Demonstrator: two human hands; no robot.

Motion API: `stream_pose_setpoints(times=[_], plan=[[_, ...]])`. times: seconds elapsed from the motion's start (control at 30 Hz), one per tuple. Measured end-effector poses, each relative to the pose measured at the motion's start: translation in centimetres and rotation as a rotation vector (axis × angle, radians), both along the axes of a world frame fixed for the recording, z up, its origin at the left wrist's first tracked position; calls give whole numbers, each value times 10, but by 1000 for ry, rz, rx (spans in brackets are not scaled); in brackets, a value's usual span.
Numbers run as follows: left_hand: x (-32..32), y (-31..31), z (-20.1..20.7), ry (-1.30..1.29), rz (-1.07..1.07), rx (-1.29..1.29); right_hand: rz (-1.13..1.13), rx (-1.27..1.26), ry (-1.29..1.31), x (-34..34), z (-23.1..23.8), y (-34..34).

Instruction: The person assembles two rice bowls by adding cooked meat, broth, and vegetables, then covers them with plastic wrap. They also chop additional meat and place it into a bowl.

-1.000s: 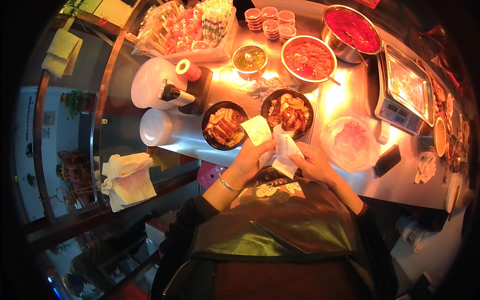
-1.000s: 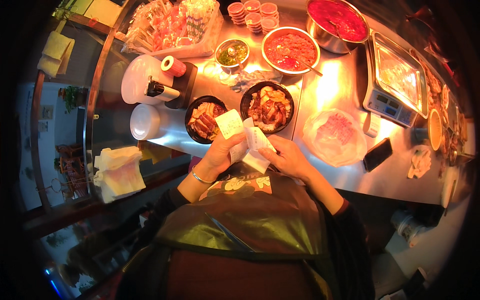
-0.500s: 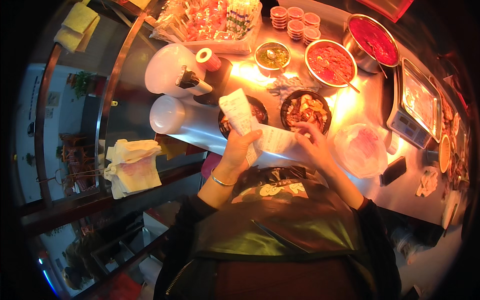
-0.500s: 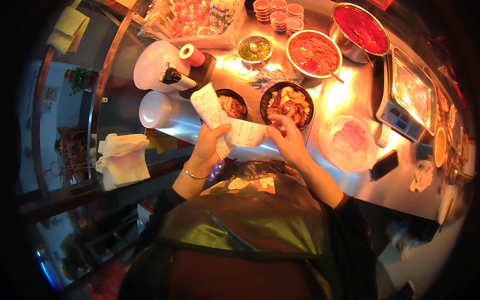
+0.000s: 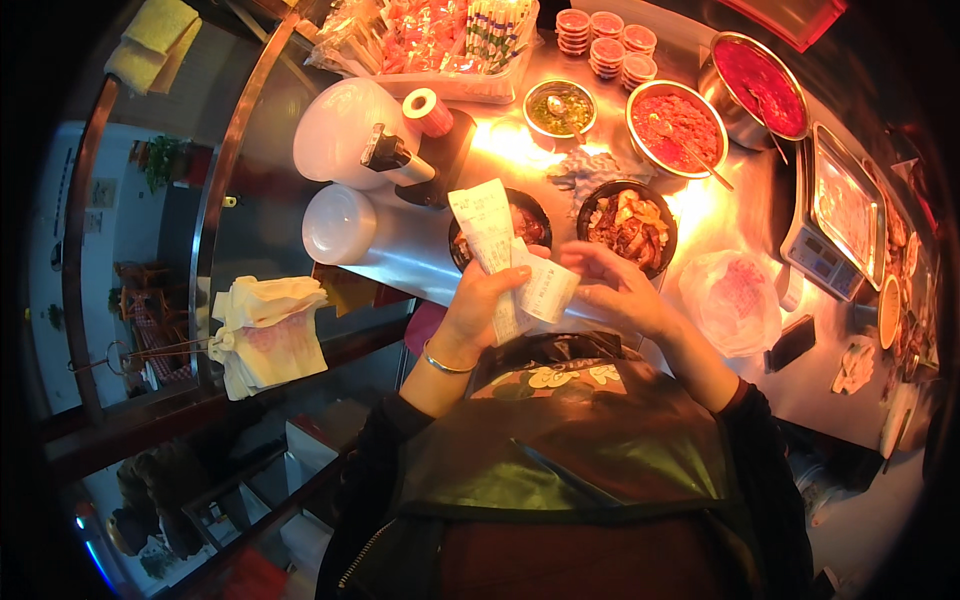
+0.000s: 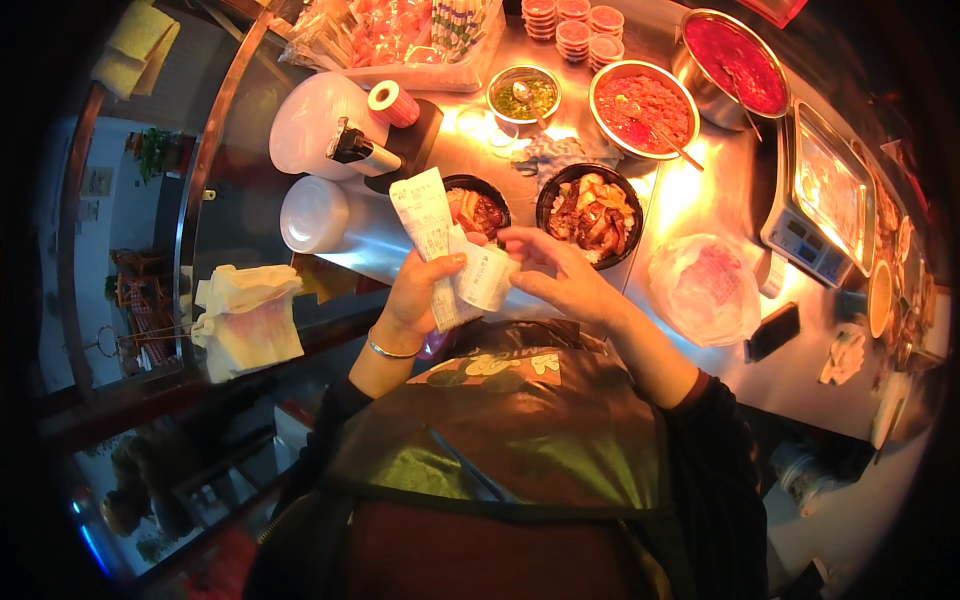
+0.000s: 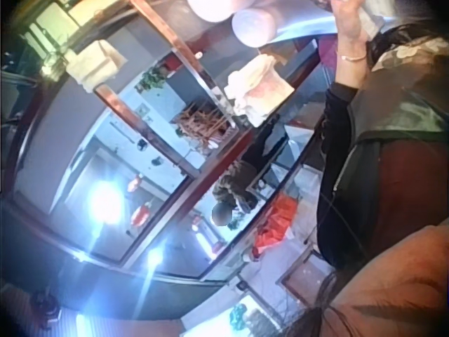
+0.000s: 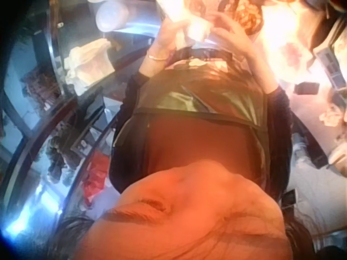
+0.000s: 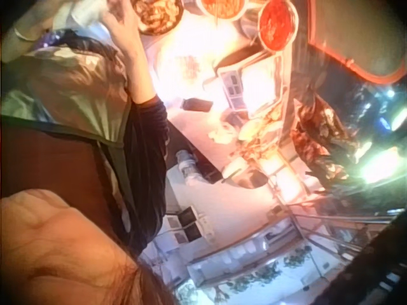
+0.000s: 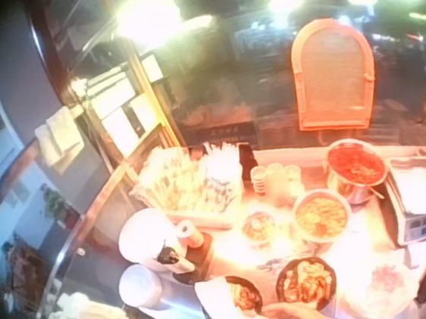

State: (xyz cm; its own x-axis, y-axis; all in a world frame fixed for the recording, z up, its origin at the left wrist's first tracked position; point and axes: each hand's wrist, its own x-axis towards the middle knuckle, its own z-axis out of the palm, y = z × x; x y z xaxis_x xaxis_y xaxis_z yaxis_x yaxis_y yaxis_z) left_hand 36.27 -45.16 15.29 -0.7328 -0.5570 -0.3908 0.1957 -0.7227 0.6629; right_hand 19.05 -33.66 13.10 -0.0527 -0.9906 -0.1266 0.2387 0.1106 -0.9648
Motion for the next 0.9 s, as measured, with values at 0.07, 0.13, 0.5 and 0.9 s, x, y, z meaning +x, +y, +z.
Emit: stream_pose_setpoints(times=[0.07, 0.13, 0.5, 0.9], plan=[[3, -6, -1, -2, 68, -19, 131, 80, -124, -9, -7, 2], [9, -13, -2, -16, 156, -15, 171, 233, -105, -22, -13, 2], [30, -13, -14, -209, 144, -144, -77, 276, -138, -66, -26, -20], [5, -128, -14, -302, -182, -465, 36, 580, -393, 35, -35, -4]])
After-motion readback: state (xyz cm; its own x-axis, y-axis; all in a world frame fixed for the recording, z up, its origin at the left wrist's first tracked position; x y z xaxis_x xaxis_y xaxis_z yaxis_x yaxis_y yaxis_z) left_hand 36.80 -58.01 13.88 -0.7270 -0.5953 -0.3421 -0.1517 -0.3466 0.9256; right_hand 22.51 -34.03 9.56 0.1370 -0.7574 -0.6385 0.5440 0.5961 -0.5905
